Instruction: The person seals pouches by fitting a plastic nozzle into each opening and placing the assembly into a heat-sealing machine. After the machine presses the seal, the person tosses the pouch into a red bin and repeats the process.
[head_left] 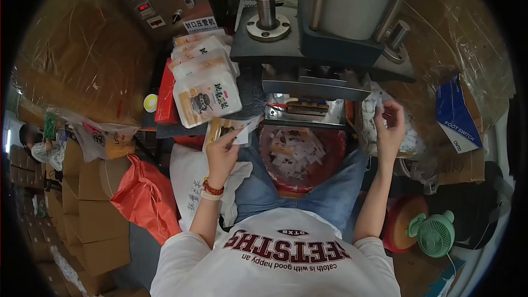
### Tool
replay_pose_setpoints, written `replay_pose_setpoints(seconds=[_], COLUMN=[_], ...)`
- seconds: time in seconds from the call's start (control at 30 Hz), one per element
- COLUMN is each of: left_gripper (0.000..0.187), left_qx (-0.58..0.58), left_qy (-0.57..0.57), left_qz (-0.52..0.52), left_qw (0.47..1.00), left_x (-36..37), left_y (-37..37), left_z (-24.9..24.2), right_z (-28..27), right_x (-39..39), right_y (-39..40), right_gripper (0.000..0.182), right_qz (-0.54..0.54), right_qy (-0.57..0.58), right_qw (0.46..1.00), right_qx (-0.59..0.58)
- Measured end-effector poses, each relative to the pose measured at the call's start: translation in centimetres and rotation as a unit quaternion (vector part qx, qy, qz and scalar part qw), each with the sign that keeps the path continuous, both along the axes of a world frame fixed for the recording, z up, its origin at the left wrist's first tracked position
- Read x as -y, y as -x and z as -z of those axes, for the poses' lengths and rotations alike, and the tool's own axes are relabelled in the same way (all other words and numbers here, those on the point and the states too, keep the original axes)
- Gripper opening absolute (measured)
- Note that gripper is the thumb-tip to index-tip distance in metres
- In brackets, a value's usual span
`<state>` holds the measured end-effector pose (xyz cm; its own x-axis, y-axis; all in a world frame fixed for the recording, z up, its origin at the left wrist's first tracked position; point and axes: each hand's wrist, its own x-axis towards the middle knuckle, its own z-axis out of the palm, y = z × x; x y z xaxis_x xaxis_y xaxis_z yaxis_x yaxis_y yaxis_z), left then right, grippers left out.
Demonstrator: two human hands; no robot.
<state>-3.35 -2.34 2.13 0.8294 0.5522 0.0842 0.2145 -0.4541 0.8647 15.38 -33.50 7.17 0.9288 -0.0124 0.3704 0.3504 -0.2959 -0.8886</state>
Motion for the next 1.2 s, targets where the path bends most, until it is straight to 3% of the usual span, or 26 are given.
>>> replay_pose_setpoints(seconds=[0.03, 0.1, 0.17, 0.23, 0.3, 0.37, 0.43, 0.5, 0.53, 0.57, 0.6, 0.63, 0.67, 0.7, 0.73, 0.77, 0.83, 0.87, 0.93, 0.97, 1.03, 1.13, 1.2], left_gripper=[0.033, 0.035, 0.035, 0.036, 0.036, 0.037, 0.036, 0.033, 0.031, 0.029, 0.012, 0.012, 0.012, 0.014, 0.014, 0.016, 0.024, 0.024, 0.023, 0.024, 0.024, 0.025, 0.029], left_qx=[-0.003, 0.143, 0.167, 0.187, 0.189, 0.193, 0.187, 0.201, 0.174, 0.145, 0.176, 0.175, 0.064, -0.049, -0.051, -0.019, 0.005, 0.004, 0.024, 0.015, 0.009, 0.014, 0.026], left_qy=[0.002, 0.007, -0.031, -0.152, -0.184, -0.218, -0.221, -0.199, -0.114, -0.027, -0.005, -0.004, 0.103, 0.207, 0.208, 0.295, 0.401, 0.401, 0.502, 0.508, 0.517, 0.526, 0.276], left_qz=[0.006, 0.041, 0.065, 0.102, 0.122, 0.142, 0.218, 0.240, 0.260, 0.278, 0.250, 0.251, 0.236, 0.216, 0.217, 0.177, 0.130, 0.127, 0.108, 0.121, 0.128, 0.140, 0.177], left_qw=[1.000, 0.989, 0.983, 0.965, 0.957, 0.946, 0.932, 0.929, 0.943, 0.949, 0.952, 0.952, 0.964, 0.953, 0.953, 0.939, 0.907, 0.907, 0.858, 0.853, 0.846, 0.839, 0.944], left_x=[0.8, 2.4, 4.0, 5.5, 6.2, 6.5, 6.3, 6.4, 6.5, 6.8, 7.5, 7.6, 7.5, 7.7, 8.3, 9.2, 9.1, 8.8, 8.4, 7.7, 7.5, 7.0, 6.1], left_y=[0.0, 0.3, -0.2, -0.4, -0.3, -0.5, -0.5, -0.9, -1.1, -1.4, -2.4, -2.9, -3.3, -3.6, -4.1, -5.0, -6.7, -7.6, -9.6, -10.2, -10.6, -10.6, -10.2], left_z=[-0.7, -1.3, -2.0, -3.6, -4.4, -5.1, -5.8, -5.3, -4.6, -3.7, -2.0, -0.2, 1.6, 1.9, 2.2, 2.3, 2.1, 1.7, 0.6, 0.8, 0.7, 1.0, 1.0], right_z=[-0.7, -2.1, -2.7, -1.6, -0.3, -0.7, -1.5, -1.2, -0.9, -0.2, 0.7, 1.3, 1.4, 1.4, 1.2, 0.8, -1.5, -1.8, -1.7, 0.0, 3.4, 4.0, 4.1], right_x=[-0.6, -2.2, -4.3, -5.7, -7.1, -7.0, -6.2, -5.7, -5.6, -5.6, -5.8, -6.0, -5.9, -5.8, -5.8, -5.7, -3.4, -1.9, -0.3, 0.3, 0.9, 0.8, 1.0], right_y=[1.6, 5.4, 8.6, 9.4, 8.8, 8.9, 8.4, 8.0, 8.0, 8.0, 8.0, 7.9, 7.7, 7.6, 7.4, 7.0, 5.5, 4.5, 2.1, 0.6, -1.6, -1.9, -1.7], right_gripper=[0.019, 0.028, 0.032, 0.032, 0.027, 0.023, 0.018, 0.018, 0.019, 0.019, 0.022, 0.025, 0.030, 0.030, 0.029, 0.029, 0.030, 0.029, 0.027, 0.027, 0.027, 0.027, 0.025], right_qz=[-0.077, -0.211, -0.328, -0.366, -0.348, -0.318, -0.389, -0.405, -0.421, -0.419, -0.362, -0.304, -0.258, -0.257, -0.178, -0.098, -0.053, -0.015, 0.071, 0.069, 0.077, 0.021, 0.014], right_qy=[-0.163, -0.328, -0.368, -0.223, -0.042, -0.022, -0.018, -0.048, -0.077, -0.077, -0.057, -0.037, 0.081, 0.081, 0.011, -0.058, -0.023, 0.054, 0.225, 0.224, 0.439, 0.431, 0.452], right_qw=[0.984, 0.921, 0.869, 0.904, 0.922, 0.935, 0.908, 0.907, 0.902, 0.903, 0.930, 0.949, 0.963, 0.963, 0.983, 0.993, 0.998, 0.997, 0.966, 0.966, 0.888, 0.900, 0.889], right_qx=[0.007, -0.004, -0.050, 0.000, 0.166, 0.156, 0.154, 0.106, 0.057, 0.054, -0.012, -0.078, -0.017, -0.020, -0.030, -0.037, 0.028, 0.046, 0.108, 0.109, 0.116, 0.065, 0.072])
